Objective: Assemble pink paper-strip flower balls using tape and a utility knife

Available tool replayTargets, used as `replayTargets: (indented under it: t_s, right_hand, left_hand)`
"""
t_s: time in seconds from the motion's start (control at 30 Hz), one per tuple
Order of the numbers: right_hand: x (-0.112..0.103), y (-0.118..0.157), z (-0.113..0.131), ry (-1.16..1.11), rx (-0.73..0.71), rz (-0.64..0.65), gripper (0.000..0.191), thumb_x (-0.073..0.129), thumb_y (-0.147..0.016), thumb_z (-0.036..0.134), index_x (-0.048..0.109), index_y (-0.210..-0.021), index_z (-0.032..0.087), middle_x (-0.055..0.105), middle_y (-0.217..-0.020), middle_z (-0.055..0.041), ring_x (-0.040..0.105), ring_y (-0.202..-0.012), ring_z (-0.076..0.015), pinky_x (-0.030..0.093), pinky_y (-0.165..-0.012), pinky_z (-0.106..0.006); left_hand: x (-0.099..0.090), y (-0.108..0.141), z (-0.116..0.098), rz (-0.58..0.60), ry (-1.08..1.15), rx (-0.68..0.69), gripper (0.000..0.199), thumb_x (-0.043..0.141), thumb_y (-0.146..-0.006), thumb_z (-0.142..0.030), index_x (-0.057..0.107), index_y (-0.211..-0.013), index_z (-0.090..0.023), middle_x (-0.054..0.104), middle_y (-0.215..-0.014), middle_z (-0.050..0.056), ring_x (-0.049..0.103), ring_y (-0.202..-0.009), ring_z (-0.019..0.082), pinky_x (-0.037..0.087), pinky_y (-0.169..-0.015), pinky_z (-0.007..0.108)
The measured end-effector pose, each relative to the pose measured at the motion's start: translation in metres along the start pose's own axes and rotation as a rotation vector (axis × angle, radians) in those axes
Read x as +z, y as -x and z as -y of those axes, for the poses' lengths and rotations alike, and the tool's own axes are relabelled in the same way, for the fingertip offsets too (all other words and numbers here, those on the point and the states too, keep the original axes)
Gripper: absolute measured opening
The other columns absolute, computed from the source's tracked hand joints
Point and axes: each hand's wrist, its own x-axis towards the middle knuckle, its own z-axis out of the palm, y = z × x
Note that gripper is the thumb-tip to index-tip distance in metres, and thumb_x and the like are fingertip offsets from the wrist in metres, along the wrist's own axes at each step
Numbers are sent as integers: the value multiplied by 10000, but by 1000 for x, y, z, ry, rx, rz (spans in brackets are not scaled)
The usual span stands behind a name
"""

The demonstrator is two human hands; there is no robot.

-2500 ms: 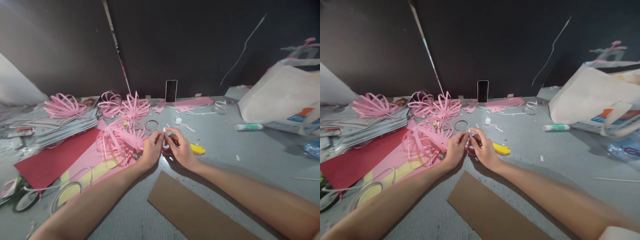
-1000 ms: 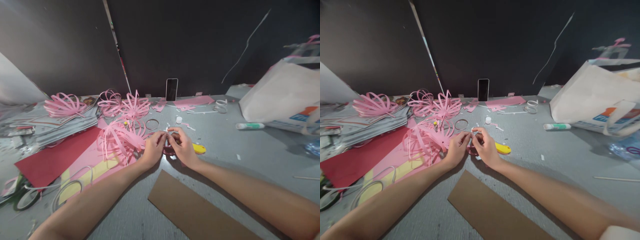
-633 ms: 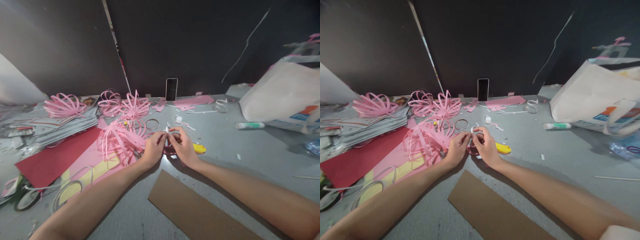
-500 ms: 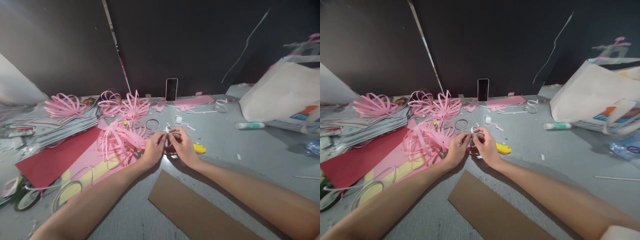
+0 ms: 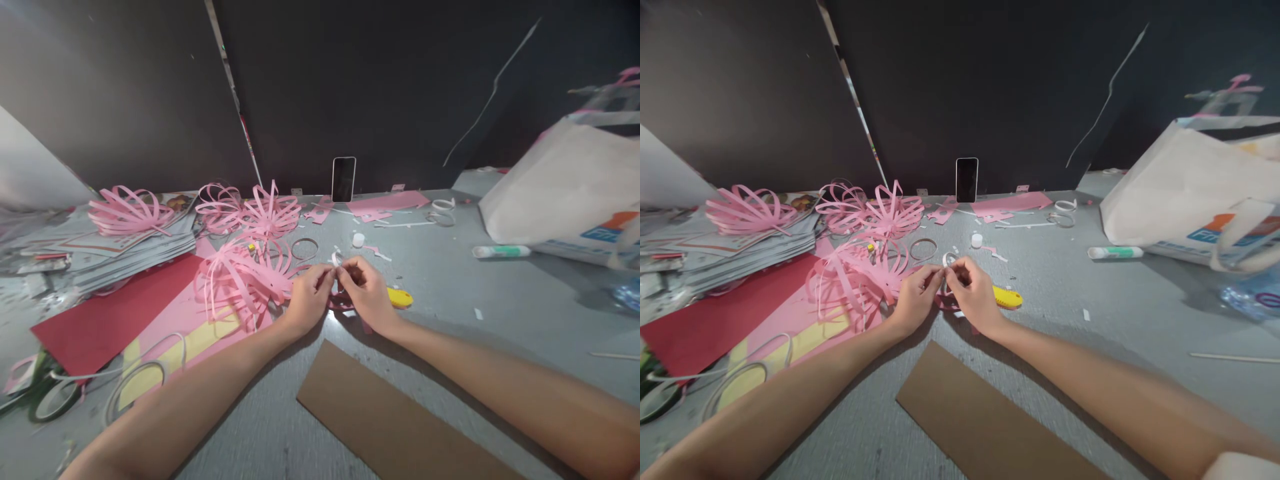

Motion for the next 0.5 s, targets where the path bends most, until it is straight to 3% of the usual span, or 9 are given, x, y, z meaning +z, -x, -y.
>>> replayTargets:
  t_s: [0.5]
  right_hand:
    - [0,0,2,-32,1,-37,301,631,-983,515,652,-931,220,630,-762,-8,569,-635,-148,486,-580,-265]
  left_hand:
    - [0,-1,-1,0,23,-28,303,518,-1057,-414,683,-962,-179,714,-881,37,618,-812,161,449,-756,278]
